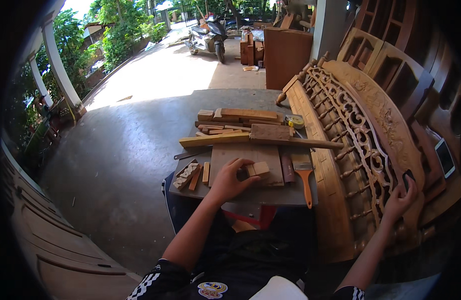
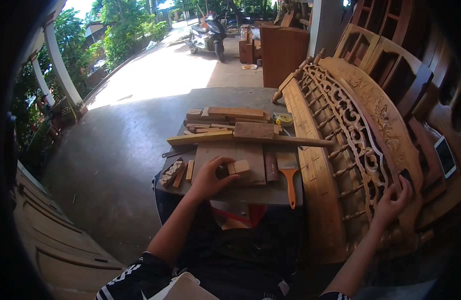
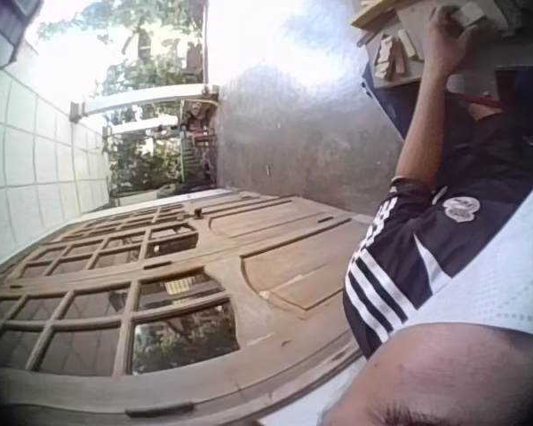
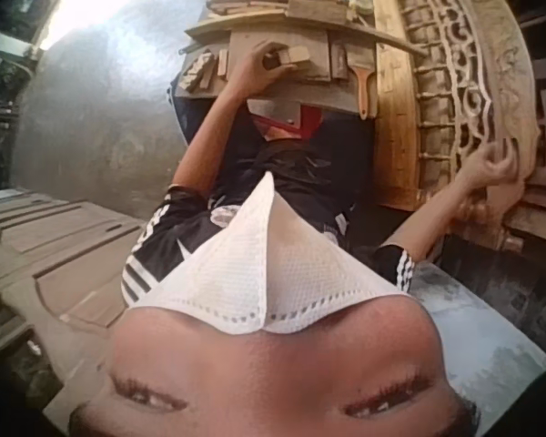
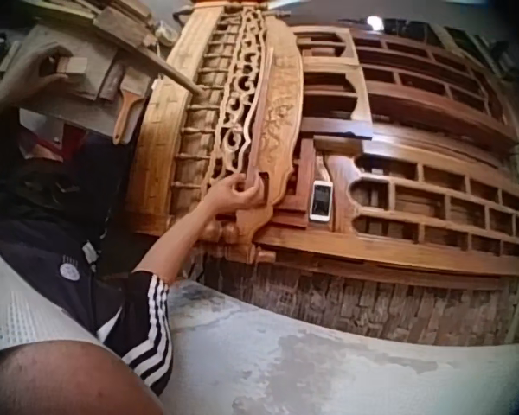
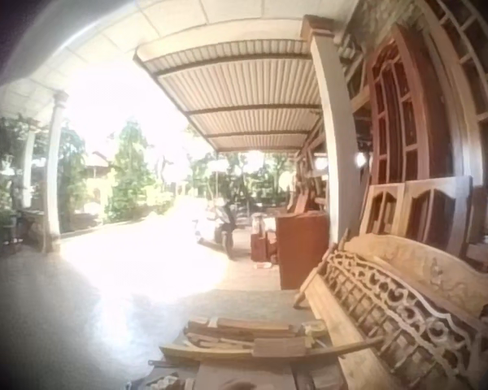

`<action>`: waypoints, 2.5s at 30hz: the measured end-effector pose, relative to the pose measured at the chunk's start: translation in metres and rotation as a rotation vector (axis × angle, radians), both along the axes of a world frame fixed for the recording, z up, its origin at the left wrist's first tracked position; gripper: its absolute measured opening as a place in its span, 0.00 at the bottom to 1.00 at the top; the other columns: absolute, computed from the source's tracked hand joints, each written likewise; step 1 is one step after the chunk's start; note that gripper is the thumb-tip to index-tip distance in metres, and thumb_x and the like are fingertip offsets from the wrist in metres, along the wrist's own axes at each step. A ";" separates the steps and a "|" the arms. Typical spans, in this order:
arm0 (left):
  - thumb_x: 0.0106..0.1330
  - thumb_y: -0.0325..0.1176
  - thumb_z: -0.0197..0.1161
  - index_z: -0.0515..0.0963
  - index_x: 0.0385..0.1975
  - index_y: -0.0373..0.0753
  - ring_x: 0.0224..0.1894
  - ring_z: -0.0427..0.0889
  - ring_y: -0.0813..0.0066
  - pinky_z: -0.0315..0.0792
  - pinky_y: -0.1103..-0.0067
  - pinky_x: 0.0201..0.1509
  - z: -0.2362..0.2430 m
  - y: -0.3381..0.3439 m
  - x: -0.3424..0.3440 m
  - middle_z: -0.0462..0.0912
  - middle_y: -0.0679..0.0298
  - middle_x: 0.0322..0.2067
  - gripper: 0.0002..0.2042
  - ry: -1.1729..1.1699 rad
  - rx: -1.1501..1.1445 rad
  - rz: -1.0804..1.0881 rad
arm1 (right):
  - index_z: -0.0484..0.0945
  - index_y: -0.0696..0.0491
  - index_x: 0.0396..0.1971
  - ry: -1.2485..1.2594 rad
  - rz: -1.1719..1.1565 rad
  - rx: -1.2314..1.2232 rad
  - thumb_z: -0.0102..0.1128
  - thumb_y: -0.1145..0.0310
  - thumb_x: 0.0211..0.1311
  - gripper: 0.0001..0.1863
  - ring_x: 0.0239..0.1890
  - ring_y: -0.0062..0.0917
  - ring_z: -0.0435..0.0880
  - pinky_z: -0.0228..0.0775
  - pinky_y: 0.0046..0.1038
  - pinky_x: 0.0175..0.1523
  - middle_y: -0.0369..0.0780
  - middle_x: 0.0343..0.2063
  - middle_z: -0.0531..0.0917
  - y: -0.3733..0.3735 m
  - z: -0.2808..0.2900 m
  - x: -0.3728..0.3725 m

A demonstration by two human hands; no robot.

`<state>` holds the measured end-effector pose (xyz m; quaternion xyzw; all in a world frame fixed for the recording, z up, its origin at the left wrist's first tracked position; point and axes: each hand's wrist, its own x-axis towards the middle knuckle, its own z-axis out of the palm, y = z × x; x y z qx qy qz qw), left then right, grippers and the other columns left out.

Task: The recorder is sanding and brushing a small wooden block.

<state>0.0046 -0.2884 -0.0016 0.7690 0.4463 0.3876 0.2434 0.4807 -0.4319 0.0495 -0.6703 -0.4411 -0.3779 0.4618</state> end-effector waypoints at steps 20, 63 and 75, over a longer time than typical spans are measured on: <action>0.52 0.31 0.78 0.81 0.47 0.39 0.51 0.84 0.62 0.77 0.73 0.54 0.029 -0.107 -0.027 0.84 0.59 0.48 0.22 -0.100 0.019 -0.143 | 0.74 0.58 0.59 0.101 0.925 -0.695 0.66 0.74 0.58 0.27 0.52 0.44 0.82 0.75 0.39 0.57 0.48 0.50 0.80 -0.018 -0.001 -0.301; 0.56 0.29 0.75 0.81 0.49 0.37 0.49 0.85 0.59 0.78 0.70 0.50 0.032 -0.145 -0.057 0.83 0.55 0.45 0.20 -0.047 -0.016 -0.050 | 0.80 0.54 0.56 0.297 1.169 -0.499 0.71 0.77 0.51 0.28 0.55 0.42 0.82 0.72 0.39 0.61 0.47 0.52 0.84 -0.036 -0.034 -0.343; 0.50 0.36 0.78 0.81 0.44 0.36 0.47 0.83 0.54 0.76 0.67 0.51 0.023 -0.160 -0.081 0.82 0.53 0.40 0.22 -0.182 0.073 -0.115 | 0.74 0.55 0.63 0.036 1.022 -0.575 0.60 0.73 0.65 0.25 0.64 0.43 0.76 0.65 0.42 0.66 0.47 0.59 0.79 -0.057 -0.038 -0.365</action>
